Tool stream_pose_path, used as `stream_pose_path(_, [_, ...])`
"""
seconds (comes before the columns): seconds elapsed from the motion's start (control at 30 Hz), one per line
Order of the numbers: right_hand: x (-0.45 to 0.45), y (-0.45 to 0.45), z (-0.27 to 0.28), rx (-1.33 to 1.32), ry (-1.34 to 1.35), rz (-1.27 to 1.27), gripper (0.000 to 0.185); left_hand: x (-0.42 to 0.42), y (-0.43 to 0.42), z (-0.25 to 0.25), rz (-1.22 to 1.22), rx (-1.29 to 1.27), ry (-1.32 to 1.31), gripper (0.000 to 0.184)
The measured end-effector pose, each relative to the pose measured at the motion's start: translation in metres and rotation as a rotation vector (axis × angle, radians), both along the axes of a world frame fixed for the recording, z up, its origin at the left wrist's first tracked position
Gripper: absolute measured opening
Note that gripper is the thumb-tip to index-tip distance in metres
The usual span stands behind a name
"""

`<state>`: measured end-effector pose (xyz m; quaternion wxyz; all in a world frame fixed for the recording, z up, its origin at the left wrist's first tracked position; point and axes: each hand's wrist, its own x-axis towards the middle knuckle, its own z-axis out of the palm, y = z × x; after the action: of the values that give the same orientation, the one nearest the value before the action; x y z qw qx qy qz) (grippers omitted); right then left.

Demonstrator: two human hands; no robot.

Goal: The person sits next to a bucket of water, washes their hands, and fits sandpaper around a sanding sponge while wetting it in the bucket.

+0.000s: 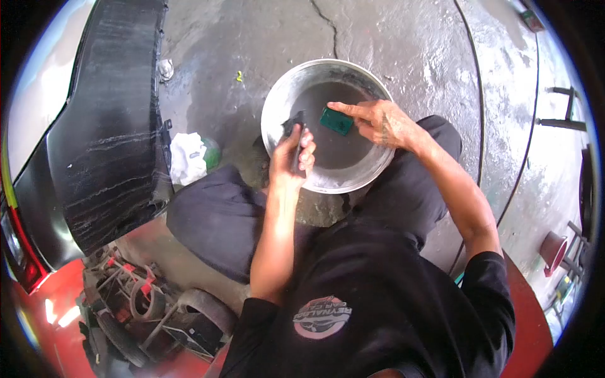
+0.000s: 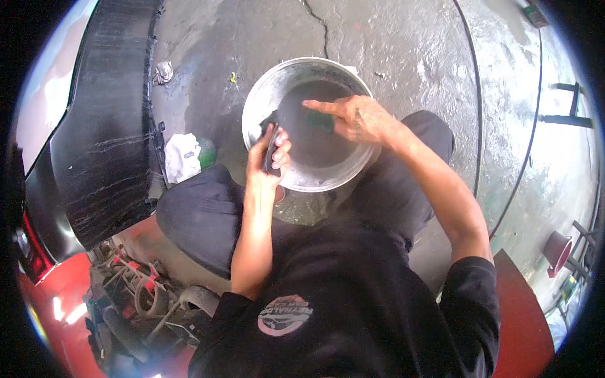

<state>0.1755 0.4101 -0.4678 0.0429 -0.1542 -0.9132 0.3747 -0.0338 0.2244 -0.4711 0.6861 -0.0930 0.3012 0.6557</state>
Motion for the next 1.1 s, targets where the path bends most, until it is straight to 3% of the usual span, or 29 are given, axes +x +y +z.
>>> stream_pose_path(0.1, [-0.006,-0.007,0.018,-0.929,0.239,-0.111,0.074,-0.007,0.007,0.007,0.052,-0.025,0.358,0.030])
stream_pose_path(0.13, [-0.007,-0.009,0.016,-1.210,0.278,-0.125,0.069,0.005,0.015,0.024,0.168,-0.082,0.538,0.028])
stream_pose_path(0.23, [-0.019,-0.029,0.005,-1.642,0.591,-0.245,0.069,0.010,0.021,0.023,0.310,-0.125,0.547,0.030])
stream_pose_path(0.27, [-0.020,-0.034,-0.005,-1.745,0.681,-0.177,0.072,0.013,0.022,0.024,0.330,-0.110,0.534,0.027])
stream_pose_path(0.37, [-0.024,-0.052,-0.016,-1.793,0.676,-0.290,0.082,0.024,0.027,0.018,0.308,-0.125,0.742,0.021])
stream_pose_path(0.5, [-0.034,-0.080,-0.022,-1.687,0.578,-0.414,0.080,0.043,0.042,0.006,0.218,-0.247,1.442,0.019])
stream_pose_path(0.53, [-0.033,-0.084,-0.017,-1.732,0.547,-0.442,0.078,0.038,0.047,0.006,0.218,-0.255,1.358,0.019])
stream_pose_path(0.67, [-0.029,-0.093,-0.012,-1.503,0.623,-0.419,0.078,0.043,0.051,0.015,0.254,-0.261,0.804,0.025])
stream_pose_path(0.73, [-0.028,-0.085,-0.016,-1.654,0.728,-0.396,0.076,0.035,0.057,0.004,0.222,-0.344,0.602,0.028])
stream_pose_path(0.83, [-0.022,-0.066,-0.014,-1.813,0.925,-0.370,0.070,-0.007,0.041,-0.040,0.197,-0.224,0.202,0.034])
stream_pose_path(0.9, [-0.018,-0.058,-0.009,-1.856,0.983,-0.365,0.071,-0.011,0.037,-0.036,0.279,-0.109,0.243,0.043])
stream_pose_path(0.97, [-0.018,-0.059,-0.012,-1.814,0.958,-0.385,0.074,-0.001,0.035,-0.014,0.221,-0.095,0.365,0.038])
stream_pose_path(1.03, [-0.026,-0.058,-0.012,-1.791,0.940,-0.376,0.075,0.032,0.050,0.020,0.163,-0.375,0.605,0.027])
stream_pose_path(1.07, [-0.029,-0.061,-0.010,-1.791,0.935,-0.378,0.073,0.042,0.051,0.008,0.208,-0.183,0.785,0.024])
stream_pose_path(1.1, [-0.029,-0.066,-0.008,-1.791,0.931,-0.386,0.071,0.043,0.047,0.001,0.240,-0.202,0.752,0.021])
